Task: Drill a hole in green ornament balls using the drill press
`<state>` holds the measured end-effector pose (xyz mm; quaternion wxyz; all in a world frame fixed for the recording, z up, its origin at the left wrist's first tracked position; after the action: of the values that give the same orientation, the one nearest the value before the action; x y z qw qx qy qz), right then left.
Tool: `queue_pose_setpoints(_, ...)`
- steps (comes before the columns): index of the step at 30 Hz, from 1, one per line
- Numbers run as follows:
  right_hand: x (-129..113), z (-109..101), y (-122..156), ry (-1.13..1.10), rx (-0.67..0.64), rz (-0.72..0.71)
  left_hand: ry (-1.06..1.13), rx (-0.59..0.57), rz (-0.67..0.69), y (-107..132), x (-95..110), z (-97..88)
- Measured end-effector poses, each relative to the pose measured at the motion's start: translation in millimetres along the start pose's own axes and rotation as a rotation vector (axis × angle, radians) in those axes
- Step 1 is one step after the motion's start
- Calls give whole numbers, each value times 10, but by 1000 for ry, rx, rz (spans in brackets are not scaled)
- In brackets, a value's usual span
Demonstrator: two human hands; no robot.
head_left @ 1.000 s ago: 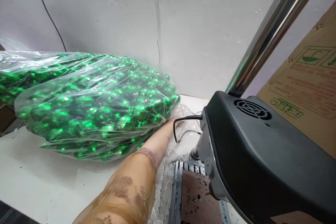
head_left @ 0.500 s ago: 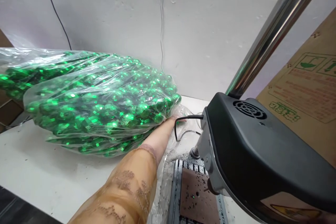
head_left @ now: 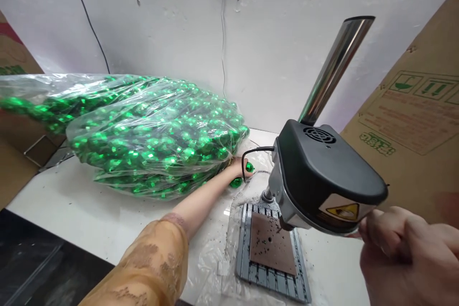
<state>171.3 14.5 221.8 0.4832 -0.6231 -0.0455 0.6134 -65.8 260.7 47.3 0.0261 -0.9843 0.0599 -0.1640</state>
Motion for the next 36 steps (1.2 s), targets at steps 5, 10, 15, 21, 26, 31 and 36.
queue_pose_setpoints(5,-20,0,-26,-168,52,60,-81,42,96,438,-35,-97)
queue_pose_setpoints(10,49,-6,-55,-296,83,-13,-139,23,107,638,-3,-128)
queue_pose_setpoints(15,63,19,-52,-333,76,17,-151,-2,79,851,39,-96)
queue_pose_setpoints(21,39,6,-57,-324,73,53,-141,-33,54,1055,47,-65)
queue_pose_setpoints(26,64,12,-59,-330,78,49,-115,-126,22,807,-72,-130)
queue_pose_setpoints(31,81,5,-54,-320,91,54,-81,-177,60,763,-104,-124)
queue_pose_setpoints(36,77,-6,-56,-313,90,39,-38,-135,121,958,-124,-146)
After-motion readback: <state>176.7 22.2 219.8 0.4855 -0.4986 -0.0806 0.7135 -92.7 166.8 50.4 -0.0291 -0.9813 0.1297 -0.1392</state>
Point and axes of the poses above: each hand's wrist, its own y-axis away from the middle knuckle, its own z-axis out of the palm, x = y × z, the point moved 4 cm from there along -y, towards the middle knuckle, and after that the axes turned 7 degrees about x, right-handed, at the moved point
